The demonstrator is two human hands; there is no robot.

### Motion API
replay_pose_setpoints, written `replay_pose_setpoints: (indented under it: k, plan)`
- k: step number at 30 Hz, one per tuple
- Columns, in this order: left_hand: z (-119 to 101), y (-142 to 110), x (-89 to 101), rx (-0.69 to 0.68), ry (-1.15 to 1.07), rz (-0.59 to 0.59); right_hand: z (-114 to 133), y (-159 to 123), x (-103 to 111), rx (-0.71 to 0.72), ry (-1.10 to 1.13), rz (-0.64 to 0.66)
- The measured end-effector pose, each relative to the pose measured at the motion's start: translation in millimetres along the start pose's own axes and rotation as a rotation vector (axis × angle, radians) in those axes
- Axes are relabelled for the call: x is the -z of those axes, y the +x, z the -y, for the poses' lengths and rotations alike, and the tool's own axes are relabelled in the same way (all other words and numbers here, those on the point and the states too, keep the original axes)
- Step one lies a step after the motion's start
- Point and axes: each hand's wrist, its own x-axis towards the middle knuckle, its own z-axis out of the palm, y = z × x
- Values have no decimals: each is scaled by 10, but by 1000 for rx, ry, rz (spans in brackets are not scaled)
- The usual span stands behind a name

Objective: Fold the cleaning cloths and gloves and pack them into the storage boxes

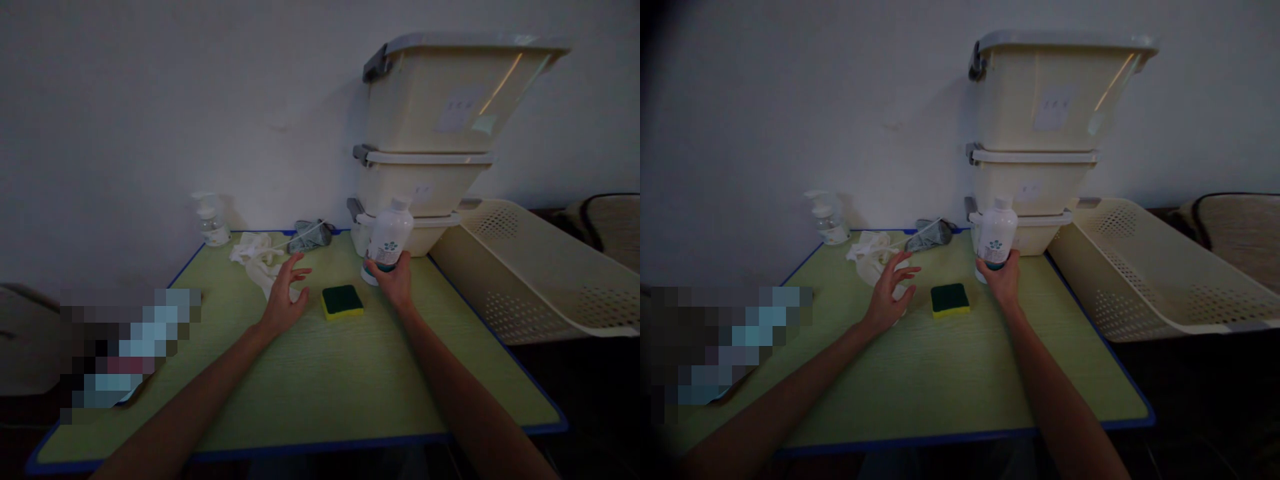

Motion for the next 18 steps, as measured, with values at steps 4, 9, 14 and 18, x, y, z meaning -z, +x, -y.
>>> replay_pose_setpoints:
  k: [4,9,14,18]
  plan:
    - [-17,8,10,7,23,23,-4,7,11,-13,19,-4]
    - [-66,-3,20,-63,98,81,-26,-13,2,2,54,6]
    - [-149,-52,24,-217,197,316,-70,-24,-22,13,72,-2]
    - [-180,-73,1,-240,276,428,-88,-25,-41,18,74,-15]
